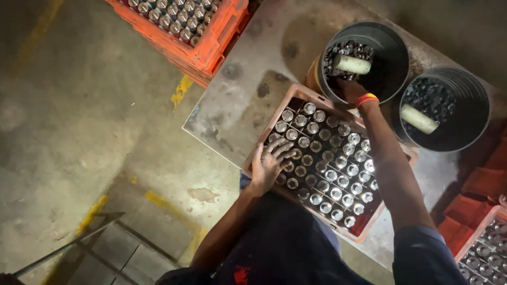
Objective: The person repeatedly picks up small metal caps from a bucket and places them into a plastic crate with a grid of compartments. The person fills the crate systematically, then moves the filled crate aside and brings a new crate to continue the process.
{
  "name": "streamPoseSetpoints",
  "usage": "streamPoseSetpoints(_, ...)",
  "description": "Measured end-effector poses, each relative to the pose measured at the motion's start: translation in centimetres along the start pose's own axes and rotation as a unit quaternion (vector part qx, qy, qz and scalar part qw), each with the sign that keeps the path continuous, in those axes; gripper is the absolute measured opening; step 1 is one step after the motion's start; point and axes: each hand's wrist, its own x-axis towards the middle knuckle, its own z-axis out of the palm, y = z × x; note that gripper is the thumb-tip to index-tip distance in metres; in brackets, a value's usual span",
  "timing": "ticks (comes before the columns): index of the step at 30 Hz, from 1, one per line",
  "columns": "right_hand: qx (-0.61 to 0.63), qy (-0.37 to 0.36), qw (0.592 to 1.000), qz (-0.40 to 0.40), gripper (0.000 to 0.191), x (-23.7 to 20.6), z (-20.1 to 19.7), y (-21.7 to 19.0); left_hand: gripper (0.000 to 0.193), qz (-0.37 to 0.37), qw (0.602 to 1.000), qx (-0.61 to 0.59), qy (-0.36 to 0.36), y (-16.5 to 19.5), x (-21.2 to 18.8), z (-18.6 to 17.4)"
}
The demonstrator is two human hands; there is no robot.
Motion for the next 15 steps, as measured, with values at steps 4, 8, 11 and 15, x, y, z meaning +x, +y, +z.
streamPoseSetpoints(4, 0.015, 0.133, 0.988, 0.078, 0.03, -0.5, -0.1, -0.4, 0.074, -0.006, 1.0, -0.009, 0.01, -0.5, 0.3, -0.4)
streamPoseSetpoints(8, 0.051, 0.308, 0.95, 0.012, 0.02, -0.7, -1.0, 0.3, 0.072, 0.002, 1.0, -0.031, -0.003, -1.0, 0.4, -1.2)
streamPoseSetpoints(11, 0.587, 0.324, 0.712, 0.206, 0.044, -2.3, -2.4, 0.8, 0.07, 0.002, 0.999, -0.039, 0.0, -1.2, 0.2, -1.7)
streamPoseSetpoints(15, 0.846, 0.235, 0.468, 0.1, 0.023, -8.6, -2.1, -2.5, 0.069, -0.02, 1.0, 0.007, 0.02, -2.8, 1.1, -1.5)
